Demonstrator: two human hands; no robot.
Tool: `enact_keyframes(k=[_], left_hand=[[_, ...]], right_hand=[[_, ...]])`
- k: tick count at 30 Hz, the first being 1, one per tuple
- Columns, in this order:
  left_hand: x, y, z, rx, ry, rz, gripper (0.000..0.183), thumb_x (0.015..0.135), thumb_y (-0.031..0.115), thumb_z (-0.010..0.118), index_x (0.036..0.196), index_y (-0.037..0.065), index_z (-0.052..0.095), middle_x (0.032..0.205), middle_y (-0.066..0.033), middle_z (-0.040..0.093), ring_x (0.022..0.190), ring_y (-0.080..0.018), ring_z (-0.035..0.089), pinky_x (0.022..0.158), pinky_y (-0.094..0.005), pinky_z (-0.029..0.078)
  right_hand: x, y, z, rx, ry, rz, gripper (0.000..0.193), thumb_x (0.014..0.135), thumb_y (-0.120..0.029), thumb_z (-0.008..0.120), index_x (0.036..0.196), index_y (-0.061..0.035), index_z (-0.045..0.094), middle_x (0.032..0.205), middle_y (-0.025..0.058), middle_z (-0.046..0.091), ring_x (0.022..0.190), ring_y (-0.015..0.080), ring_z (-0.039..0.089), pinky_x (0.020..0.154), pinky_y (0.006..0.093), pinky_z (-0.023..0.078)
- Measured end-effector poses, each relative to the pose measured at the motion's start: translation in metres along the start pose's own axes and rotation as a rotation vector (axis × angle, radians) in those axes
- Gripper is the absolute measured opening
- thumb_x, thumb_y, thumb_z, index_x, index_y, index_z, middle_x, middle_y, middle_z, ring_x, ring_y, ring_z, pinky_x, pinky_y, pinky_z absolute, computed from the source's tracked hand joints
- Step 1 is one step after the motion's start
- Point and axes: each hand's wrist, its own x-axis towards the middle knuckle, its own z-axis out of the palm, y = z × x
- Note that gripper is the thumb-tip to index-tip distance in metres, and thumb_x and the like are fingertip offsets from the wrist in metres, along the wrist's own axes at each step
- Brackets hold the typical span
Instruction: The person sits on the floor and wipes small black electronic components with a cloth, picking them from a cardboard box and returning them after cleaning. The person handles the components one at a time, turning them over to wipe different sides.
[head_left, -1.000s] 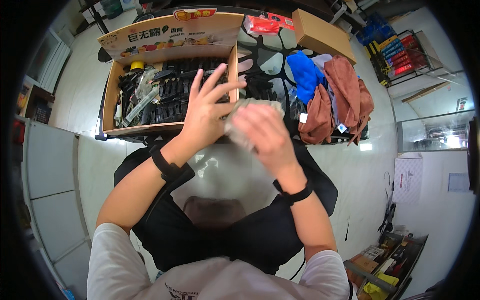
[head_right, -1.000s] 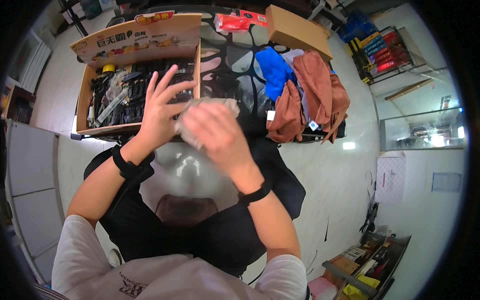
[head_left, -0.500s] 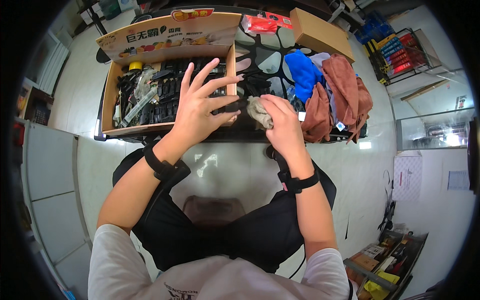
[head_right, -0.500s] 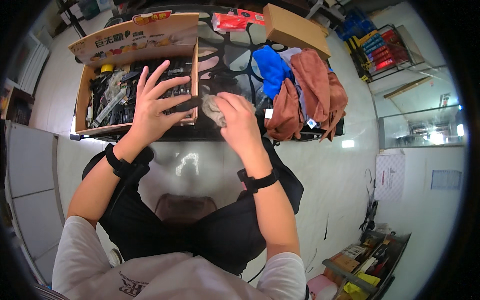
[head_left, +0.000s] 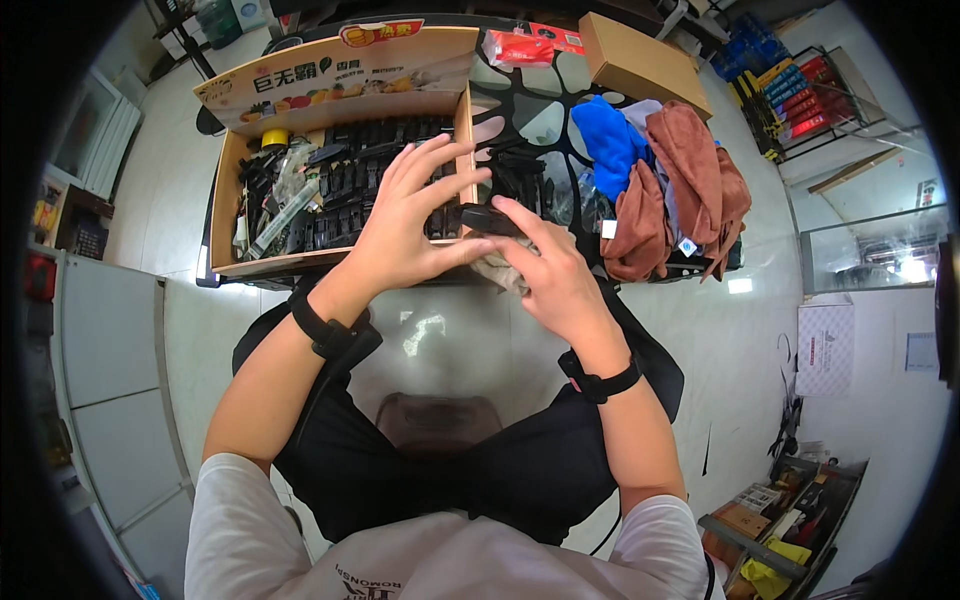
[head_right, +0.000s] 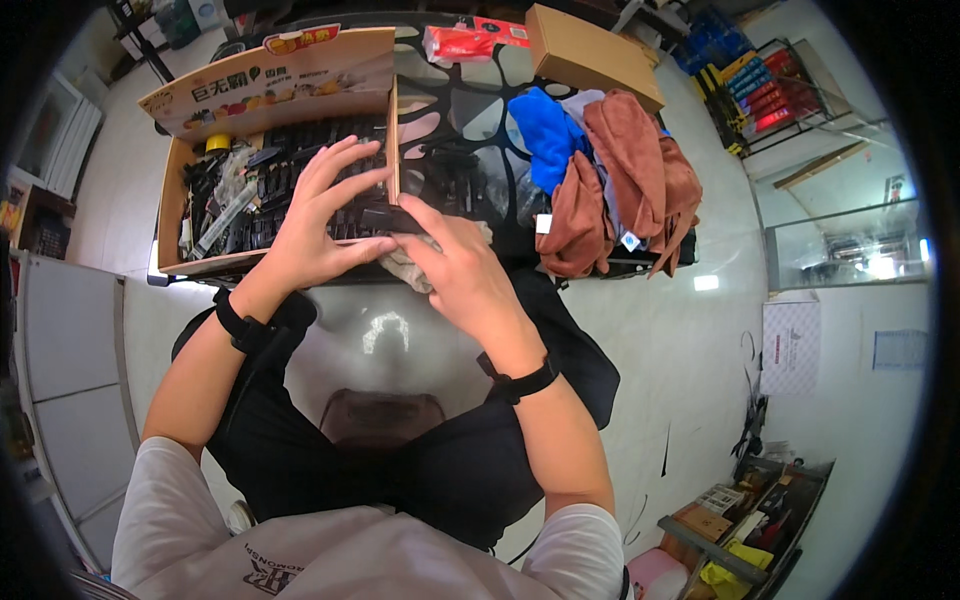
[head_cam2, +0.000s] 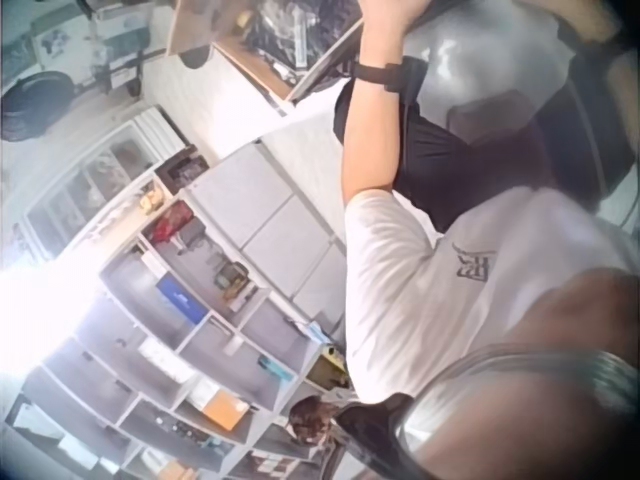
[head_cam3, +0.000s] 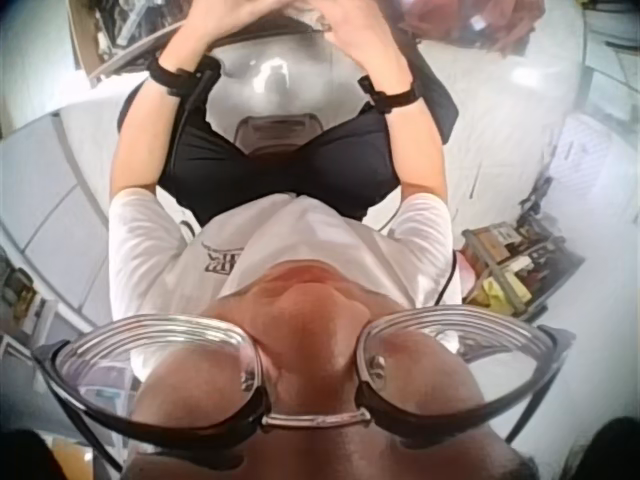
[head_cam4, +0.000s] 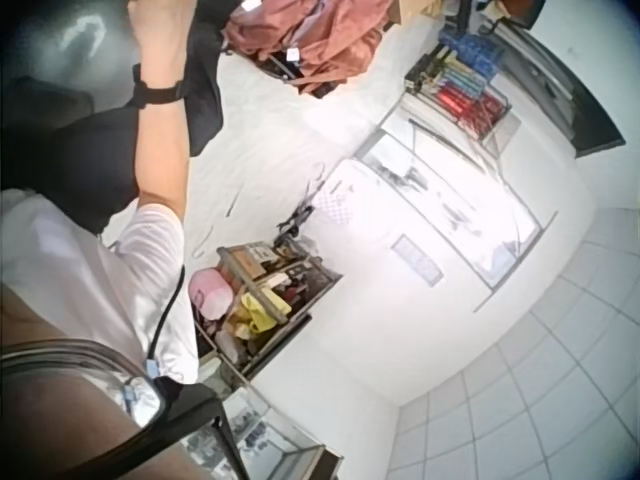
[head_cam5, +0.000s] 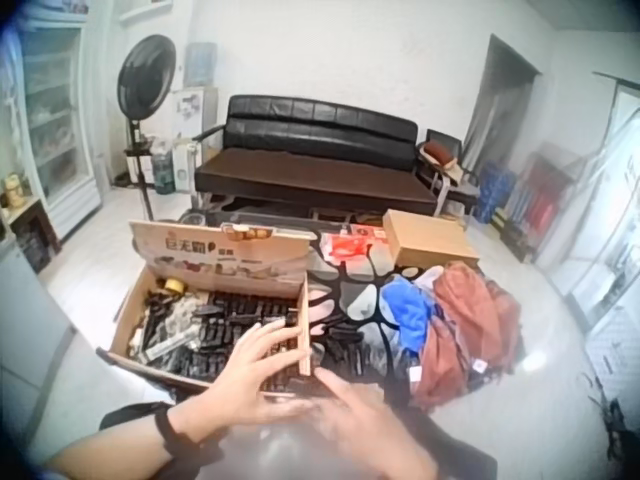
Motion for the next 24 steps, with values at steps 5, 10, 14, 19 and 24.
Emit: enact_keyframes(k=[5,10,14,19,24], left_hand=[[-0.005,-0.006,0.009,-0.069,-0.059,-0.049,0.040,0.083,0.034,0.096,0.113,0.010,0.089,0.152,-0.0092,0.068,0.154,-0.0368,0.052,0.134,-0.0604,0.029],[0.001,-0.009,0.006,0.188,0.033,0.031,0.030,0.076,0.023,0.095,0.104,0.014,0.090,0.144,-0.0008,0.072,0.150,-0.0308,0.056,0.134,-0.0594,0.031],[-0.007,-0.011,0.010,0.224,0.020,0.045,0.029,0.072,0.020,0.095,0.101,0.016,0.090,0.145,0.0006,0.071,0.149,-0.0302,0.056,0.134,-0.0594,0.030],[-0.007,-0.002,0.008,0.246,0.006,0.194,0.024,0.065,0.006,0.083,0.088,0.012,0.084,0.147,0.0041,0.072,0.159,-0.0307,0.049,0.136,-0.0670,0.020],[-0.004,-0.002,0.012,0.200,0.087,0.168,0.029,0.068,0.011,0.088,0.097,0.014,0.086,0.146,0.0052,0.073,0.158,-0.0319,0.050,0.136,-0.0677,0.020]], right_hand=[[0.006,-0.003,-0.010,0.016,-0.041,-0.042,0.060,0.068,0.012,0.079,0.125,-0.0073,0.076,0.164,0.0096,0.059,0.130,0.0362,0.068,0.111,0.0470,0.057],[-0.011,0.023,-0.018,0.052,0.003,0.159,0.072,0.067,0.014,0.078,0.137,-0.0045,0.074,0.142,0.0157,0.072,0.130,0.0405,0.068,0.110,0.0485,0.055],[0.004,0.007,-0.016,0.019,0.236,0.007,0.065,0.072,0.006,0.082,0.135,-0.0073,0.076,0.135,0.0134,0.074,0.127,0.0377,0.069,0.112,0.0502,0.055],[0.011,-0.007,0.005,0.083,0.195,-0.143,0.055,0.077,0.001,0.081,0.131,-0.0073,0.076,0.132,0.0124,0.073,0.126,0.0376,0.069,0.111,0.0501,0.055],[0.006,0.005,0.000,0.030,0.233,0.033,0.062,0.071,0.007,0.082,0.132,-0.0072,0.077,0.137,0.0130,0.073,0.128,0.0383,0.069,0.111,0.0511,0.055]])
